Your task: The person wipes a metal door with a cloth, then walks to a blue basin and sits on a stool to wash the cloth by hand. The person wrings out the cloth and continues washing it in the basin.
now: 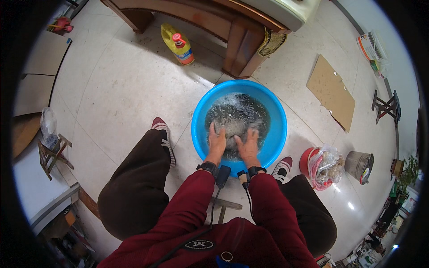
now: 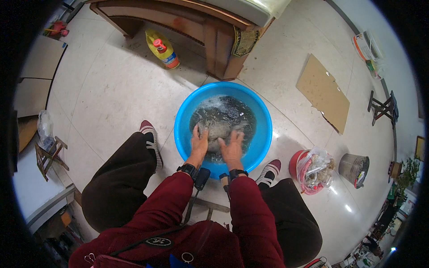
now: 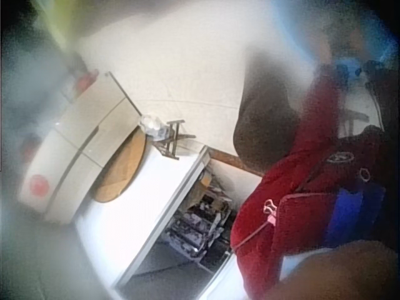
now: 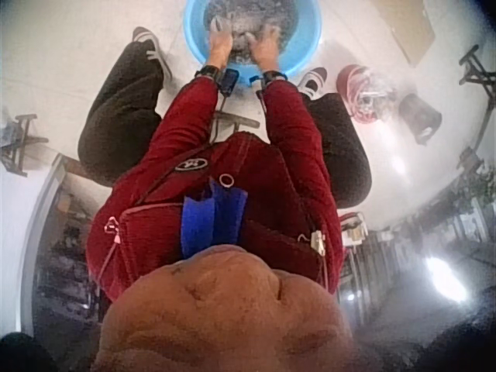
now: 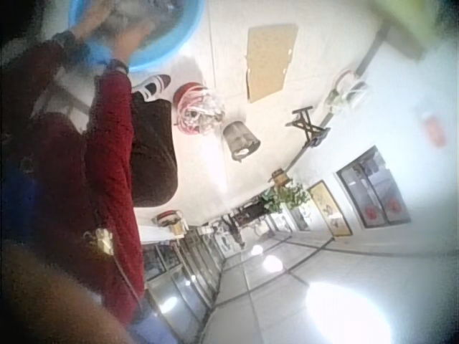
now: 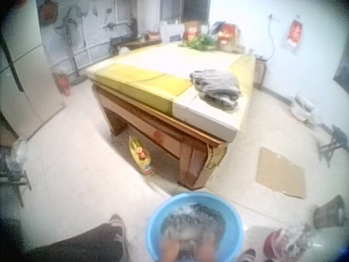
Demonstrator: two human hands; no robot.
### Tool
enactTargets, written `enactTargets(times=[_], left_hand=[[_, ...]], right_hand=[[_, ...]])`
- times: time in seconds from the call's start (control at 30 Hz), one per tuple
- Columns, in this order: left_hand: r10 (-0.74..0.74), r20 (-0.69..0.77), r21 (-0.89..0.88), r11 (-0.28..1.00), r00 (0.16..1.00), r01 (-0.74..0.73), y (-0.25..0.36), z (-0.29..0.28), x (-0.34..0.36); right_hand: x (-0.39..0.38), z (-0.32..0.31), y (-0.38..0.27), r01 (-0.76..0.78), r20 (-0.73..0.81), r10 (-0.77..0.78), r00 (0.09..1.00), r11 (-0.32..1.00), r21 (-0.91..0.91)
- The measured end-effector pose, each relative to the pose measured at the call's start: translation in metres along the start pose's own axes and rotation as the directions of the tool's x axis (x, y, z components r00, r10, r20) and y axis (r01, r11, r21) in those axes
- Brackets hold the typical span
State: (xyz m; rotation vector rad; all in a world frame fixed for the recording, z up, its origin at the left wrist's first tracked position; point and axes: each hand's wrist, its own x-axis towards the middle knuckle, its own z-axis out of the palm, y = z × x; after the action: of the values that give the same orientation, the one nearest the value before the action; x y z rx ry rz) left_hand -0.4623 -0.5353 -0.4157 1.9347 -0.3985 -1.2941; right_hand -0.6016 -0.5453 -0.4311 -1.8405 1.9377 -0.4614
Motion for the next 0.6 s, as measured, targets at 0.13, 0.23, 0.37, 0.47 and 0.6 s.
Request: enactTargets(times=[0.13,0.23,0.37,0.47,0.6], left_hand=[[-0.141,0.206,-0.317,0.927,0.968,0.202,0.022,0.002,-0.002],[-0.282,0.407,-0.67,0.554,0.869,0.494,0.026,-0.011,0.001],[-0.349,0.466,-0.534,0.623,0.813,0.573,0.011,-0.017,0.016],[-0.334,0.328,-0.537,0.704,0.884,0.465,-0.008,-0.002,0.019],[-0.309,0.095,-0.241,0.915,0.946,0.323,-0.024,0.026,0.017]], right_hand=[[0.002,-0.001,-0.038,-0.206,0.38,-0.039,0.924,0.787,0.581],[0.007,-0.022,-0.054,-0.243,0.424,-0.075,0.903,0.725,0.645],[0.006,-0.042,-0.074,-0.298,0.526,-0.141,0.839,0.69,0.66],[0.006,-0.043,-0.083,-0.09,0.399,-0.083,0.913,0.913,0.397],[0.026,-0.039,-0.059,-0.122,0.319,0.085,0.944,0.987,0.1]])
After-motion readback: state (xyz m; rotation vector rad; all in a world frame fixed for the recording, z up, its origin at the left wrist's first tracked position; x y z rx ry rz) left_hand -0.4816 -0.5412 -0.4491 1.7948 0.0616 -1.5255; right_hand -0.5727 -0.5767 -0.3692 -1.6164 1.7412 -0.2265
